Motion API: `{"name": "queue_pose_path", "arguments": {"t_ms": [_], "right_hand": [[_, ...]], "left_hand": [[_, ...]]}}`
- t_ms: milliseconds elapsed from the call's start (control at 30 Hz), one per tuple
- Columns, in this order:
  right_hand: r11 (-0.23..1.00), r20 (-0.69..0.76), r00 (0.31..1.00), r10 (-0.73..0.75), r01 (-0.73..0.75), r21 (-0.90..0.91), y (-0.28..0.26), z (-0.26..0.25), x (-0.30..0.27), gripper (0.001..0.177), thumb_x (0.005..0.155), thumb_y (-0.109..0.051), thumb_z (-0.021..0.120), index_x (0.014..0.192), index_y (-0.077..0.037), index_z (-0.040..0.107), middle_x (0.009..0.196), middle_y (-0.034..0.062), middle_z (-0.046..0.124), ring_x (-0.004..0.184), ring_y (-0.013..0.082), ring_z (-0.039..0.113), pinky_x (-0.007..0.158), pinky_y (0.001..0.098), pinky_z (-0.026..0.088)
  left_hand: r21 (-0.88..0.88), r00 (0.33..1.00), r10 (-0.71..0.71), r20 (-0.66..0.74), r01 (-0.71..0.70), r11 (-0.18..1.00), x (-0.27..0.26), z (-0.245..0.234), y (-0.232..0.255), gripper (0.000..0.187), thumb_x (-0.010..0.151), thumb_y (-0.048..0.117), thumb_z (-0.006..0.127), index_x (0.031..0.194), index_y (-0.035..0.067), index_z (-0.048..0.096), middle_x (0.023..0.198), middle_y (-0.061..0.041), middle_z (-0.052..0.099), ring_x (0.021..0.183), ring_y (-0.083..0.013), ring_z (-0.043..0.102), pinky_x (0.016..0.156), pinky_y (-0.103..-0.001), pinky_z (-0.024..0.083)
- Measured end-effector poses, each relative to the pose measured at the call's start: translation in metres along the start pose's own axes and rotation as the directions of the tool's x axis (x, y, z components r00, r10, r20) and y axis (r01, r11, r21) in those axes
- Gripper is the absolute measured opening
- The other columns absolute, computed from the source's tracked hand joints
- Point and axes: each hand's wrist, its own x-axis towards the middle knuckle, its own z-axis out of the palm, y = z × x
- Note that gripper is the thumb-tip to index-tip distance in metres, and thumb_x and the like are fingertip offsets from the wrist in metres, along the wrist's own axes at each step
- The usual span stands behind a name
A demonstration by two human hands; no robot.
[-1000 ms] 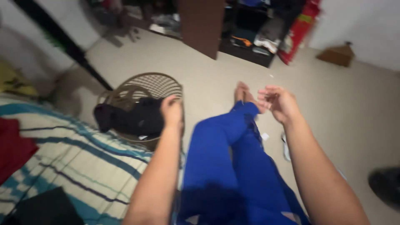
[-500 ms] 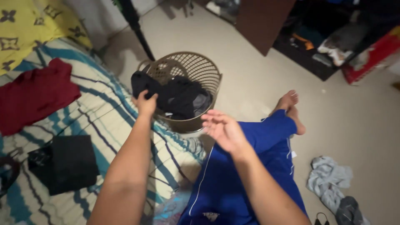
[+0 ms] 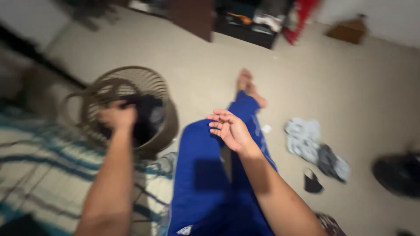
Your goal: The person sits on a bed and folds various clothing items one by one, including a gray shirt, white shirt, black shorts, brown shirt, red shirt, and patterned shorts. Each item is folded and placed into a wicker basket beside the bed.
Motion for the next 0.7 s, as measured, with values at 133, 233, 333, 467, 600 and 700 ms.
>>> {"name": "queue_pose_path", "arguments": {"t_ms": [133,233,333,467,600,700], "right_hand": [[0.996,-0.071,0.993,-0.089,0.088,-0.02,-0.029,-0.02,-0.038,0.033,0.095,-0.011,0.05,0.126,-0.001,0.055,0.117,0.0194,0.068,0.095,0.0268,0.067,0.084,0.0413,0.056],[0.997,-0.071,0.995,-0.064,0.066,0.026,-0.018,-0.023,-0.04,0.034,0.094,-0.013,0.05,0.126,-0.002,0.055,0.116,0.0194,0.069,0.094,0.0269,0.067,0.083,0.041,0.056],[0.999,0.063,0.998,0.03,-0.032,0.044,0.007,0.006,-0.012,0.034,0.094,-0.013,0.051,0.126,-0.002,0.055,0.116,0.0196,0.069,0.093,0.027,0.068,0.083,0.0415,0.056],[0.99,0.218,0.967,0.132,-0.14,0.024,0.04,0.041,0.003,0.035,0.096,-0.013,0.055,0.129,-0.001,0.055,0.116,0.0191,0.068,0.095,0.0272,0.068,0.084,0.0419,0.056],[0.993,0.223,0.969,0.107,-0.116,0.027,0.036,0.041,0.009,0.035,0.096,-0.013,0.055,0.129,-0.001,0.055,0.117,0.0196,0.069,0.096,0.0271,0.068,0.085,0.0415,0.056],[0.998,0.117,0.993,-0.011,0.004,0.056,-0.001,0.008,0.002,0.035,0.093,-0.015,0.054,0.127,-0.003,0.056,0.114,0.019,0.069,0.095,0.0277,0.069,0.084,0.0426,0.057]], "left_hand": [[0.199,0.998,-0.039,-0.055,0.049,0.979,0.011,-0.037,-0.032,0.065,0.085,0.052,0.069,0.136,0.012,0.065,0.166,-0.038,-0.004,0.151,-0.0597,0.001,0.12,-0.068,0.006],[0.486,0.999,0.049,0.019,-0.052,0.872,0.05,-0.016,-0.119,0.084,0.086,0.055,0.069,0.154,0.01,0.049,0.167,-0.031,-0.001,0.154,-0.0559,0.006,0.127,-0.062,0.01],[0.725,0.971,0.181,0.153,-0.235,0.648,0.068,0.006,-0.194,0.085,0.087,0.049,0.067,0.157,0.005,0.047,0.16,-0.029,0.029,0.155,-0.0485,0.022,0.132,-0.058,0.01],[0.764,0.899,-0.158,0.409,-0.243,0.597,-0.017,-0.011,-0.104,0.056,0.092,0.042,0.058,0.139,0.013,0.068,0.158,-0.014,0.051,0.158,-0.0413,0.022,0.127,-0.071,0.003],[0.239,0.896,0.179,0.406,-0.293,0.926,-0.082,0.06,-0.034,0.054,0.092,0.053,0.062,0.129,0.015,0.072,0.133,-0.022,0.069,0.129,-0.0434,0.063,0.116,-0.055,0.044],[-0.085,0.798,0.593,0.113,-0.587,0.805,-0.158,0.114,0.073,0.04,0.092,0.041,0.072,0.118,0.012,0.076,0.128,-0.036,0.058,0.123,-0.0498,0.054,0.107,-0.054,0.043]]}}
